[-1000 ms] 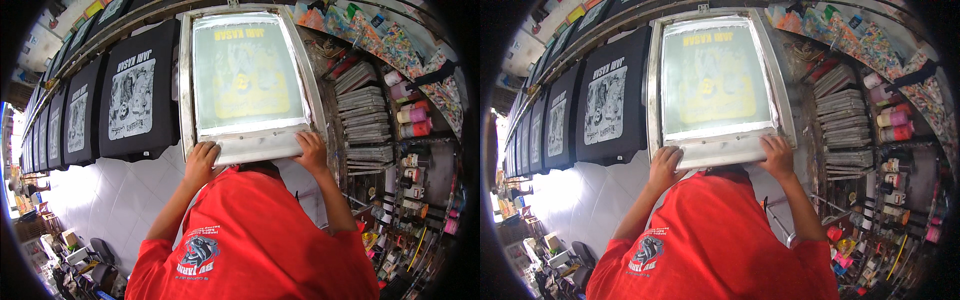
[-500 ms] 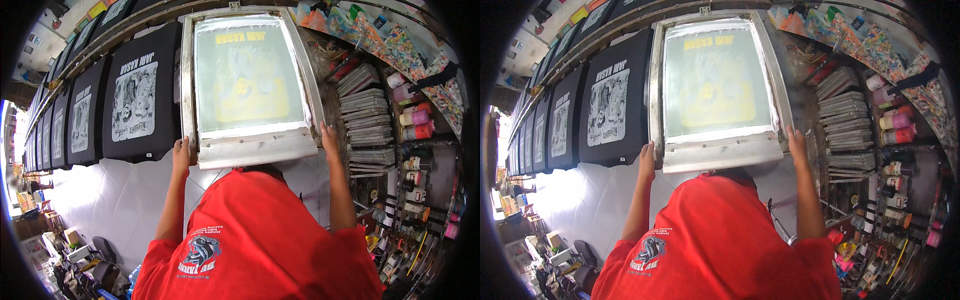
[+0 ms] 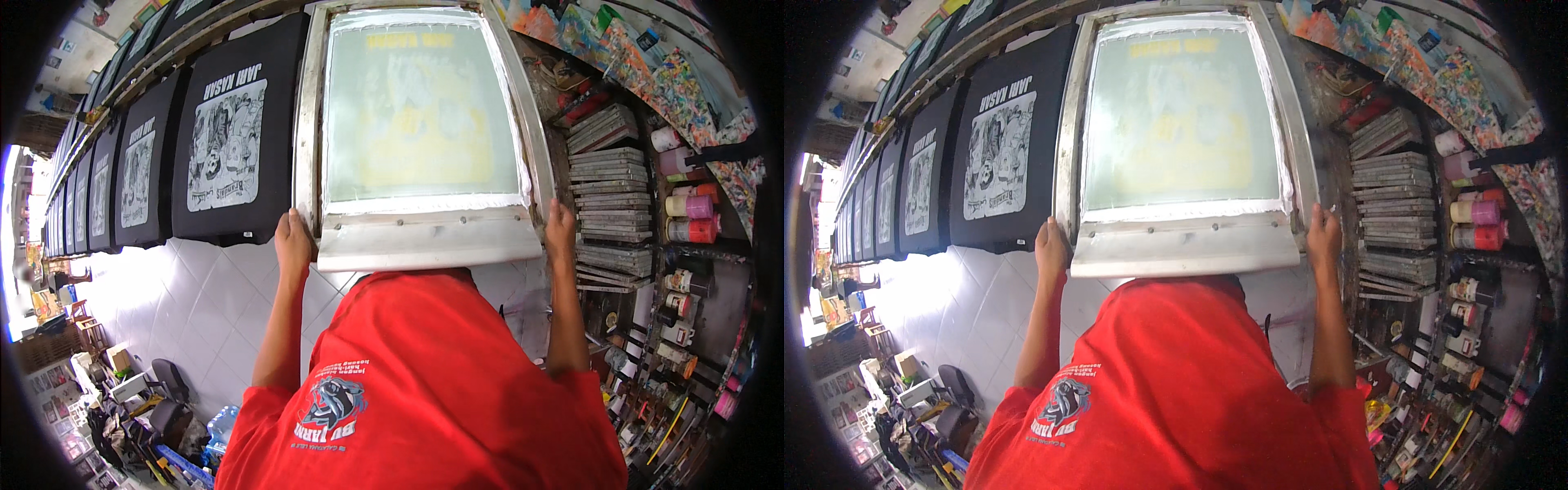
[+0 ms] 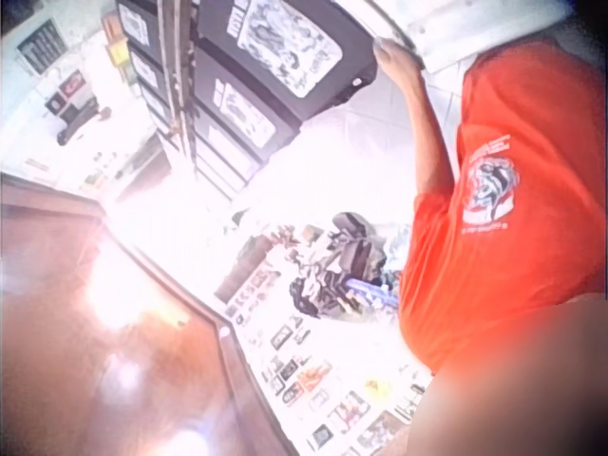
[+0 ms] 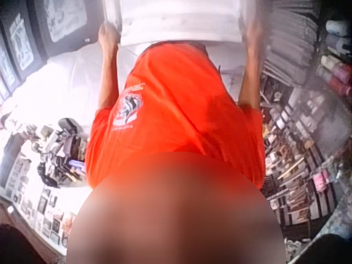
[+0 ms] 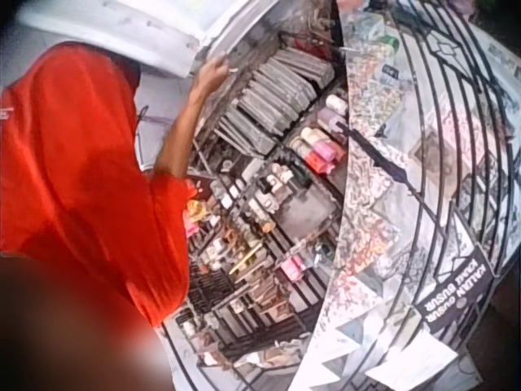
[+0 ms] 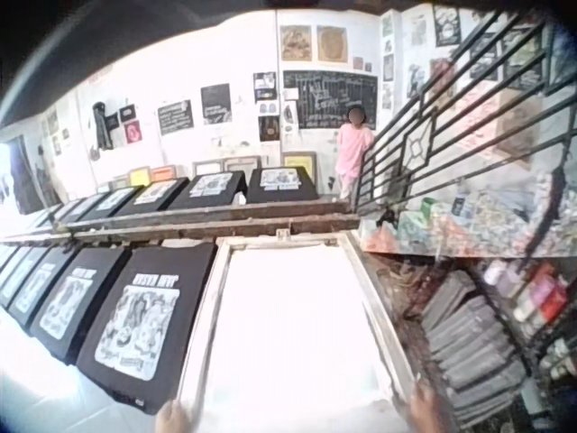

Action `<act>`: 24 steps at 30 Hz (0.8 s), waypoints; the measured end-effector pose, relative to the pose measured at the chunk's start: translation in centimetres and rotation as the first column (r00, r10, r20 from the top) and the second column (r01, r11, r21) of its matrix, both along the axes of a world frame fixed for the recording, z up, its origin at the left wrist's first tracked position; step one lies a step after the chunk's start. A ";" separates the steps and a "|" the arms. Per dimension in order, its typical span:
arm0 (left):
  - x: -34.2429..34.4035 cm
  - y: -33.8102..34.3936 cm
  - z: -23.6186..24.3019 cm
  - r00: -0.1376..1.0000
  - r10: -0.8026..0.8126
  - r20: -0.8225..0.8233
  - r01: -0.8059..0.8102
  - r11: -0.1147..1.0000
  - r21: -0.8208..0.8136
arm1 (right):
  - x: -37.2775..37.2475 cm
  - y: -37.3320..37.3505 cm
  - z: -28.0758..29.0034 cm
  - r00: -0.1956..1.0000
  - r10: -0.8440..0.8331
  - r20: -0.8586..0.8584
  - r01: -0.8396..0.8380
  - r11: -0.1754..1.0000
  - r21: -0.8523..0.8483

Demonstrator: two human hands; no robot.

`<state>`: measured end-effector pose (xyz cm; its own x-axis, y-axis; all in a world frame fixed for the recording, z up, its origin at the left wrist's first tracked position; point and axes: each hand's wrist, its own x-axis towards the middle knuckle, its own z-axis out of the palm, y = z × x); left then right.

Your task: The person performs screen printing on black t-shirts. They place a screen frame over a shirt, apply white ink, and use a squeegee to pull the ink across the mesh. The person repeats this process on multiple shirts, lifting the frame to reveal the printed design.

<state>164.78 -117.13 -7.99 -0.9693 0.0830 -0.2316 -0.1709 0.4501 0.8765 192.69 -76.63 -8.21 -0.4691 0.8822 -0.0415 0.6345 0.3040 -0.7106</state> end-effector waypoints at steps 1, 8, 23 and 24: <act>0.2 -0.4 0.1 0.999 0.022 -0.035 -0.023 1.000 -0.014 | 0.2 -0.1 0.3 1.000 0.018 -0.017 -0.018 1.000 -0.015; -0.5 -5.3 2.3 0.991 0.066 -0.119 -0.083 0.986 -0.143 | -1.7 -5.5 5.3 0.998 -0.044 -0.047 0.048 0.996 0.073; -17.7 -39.0 0.9 0.953 0.277 -0.126 -0.283 0.958 -0.034 | -24.1 -35.5 2.0 0.946 0.129 -0.297 -0.136 0.991 -0.004; -18.5 -40.4 1.1 0.958 0.270 -0.101 -0.273 0.962 -0.014 | -24.9 -37.1 2.0 0.956 0.120 -0.269 -0.126 0.992 -0.007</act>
